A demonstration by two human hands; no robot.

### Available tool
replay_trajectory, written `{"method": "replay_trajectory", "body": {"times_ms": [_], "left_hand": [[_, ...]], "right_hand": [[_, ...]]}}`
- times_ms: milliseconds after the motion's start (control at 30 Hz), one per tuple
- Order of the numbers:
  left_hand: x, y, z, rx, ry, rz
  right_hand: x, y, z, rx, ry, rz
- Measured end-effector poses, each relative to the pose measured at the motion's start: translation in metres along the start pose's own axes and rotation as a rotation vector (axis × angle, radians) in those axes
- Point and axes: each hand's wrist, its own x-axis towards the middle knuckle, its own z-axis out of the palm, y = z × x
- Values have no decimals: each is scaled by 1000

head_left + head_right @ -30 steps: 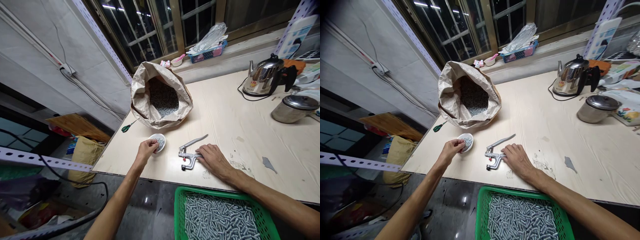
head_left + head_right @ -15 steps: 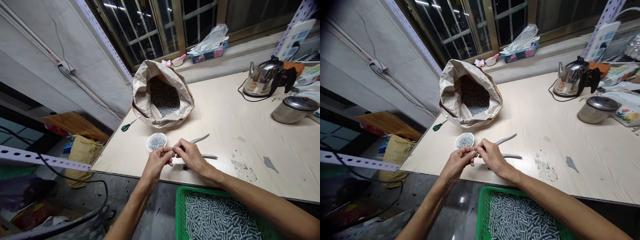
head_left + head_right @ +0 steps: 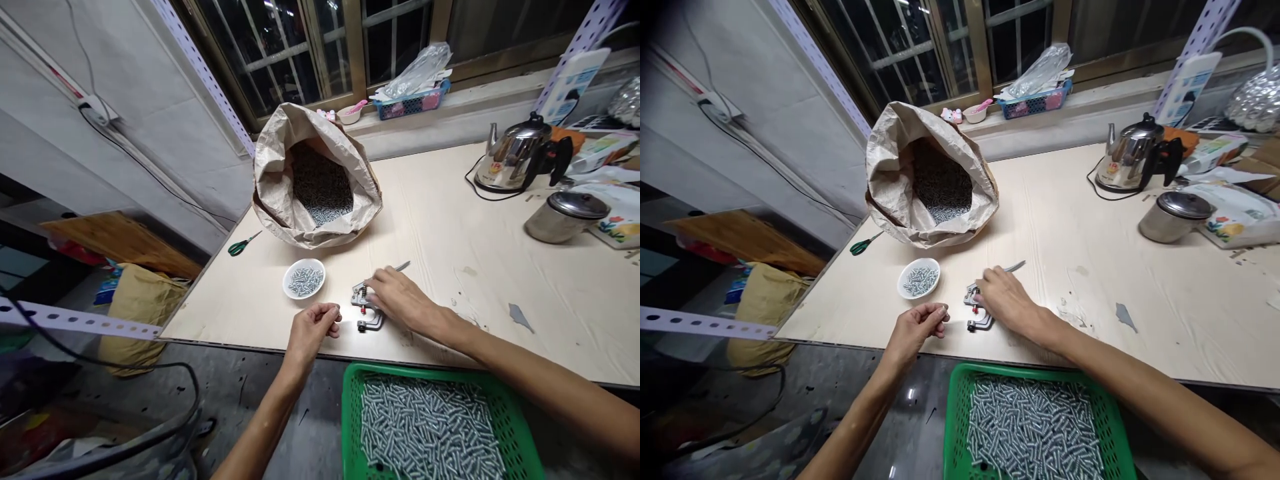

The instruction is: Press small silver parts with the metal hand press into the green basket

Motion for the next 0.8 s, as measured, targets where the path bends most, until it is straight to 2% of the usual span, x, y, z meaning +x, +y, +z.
{"method": "replay_trajectory", "body": {"times_ms": [67, 167, 333, 467, 633, 700, 800], "left_hand": [[5, -6, 9, 39, -31, 8], [14, -16, 21, 146, -51, 31], [25, -29, 26, 285, -47, 6], [24, -28, 25, 348, -29, 5], [22, -23, 27, 417, -49, 14], [23, -20, 26, 467, -86, 11], [27, -16, 22, 555, -205, -25]], "right_hand": [[-29, 15, 9, -80, -24, 31], [-51, 26, 21, -105, -23, 62], [-55, 26, 27, -112, 54, -20], [-58, 23, 24, -181, 87, -96], [-59, 22, 23, -218, 105, -120], [-59, 23, 24, -224, 112, -124], [-59, 25, 27, -213, 104, -121]]}}
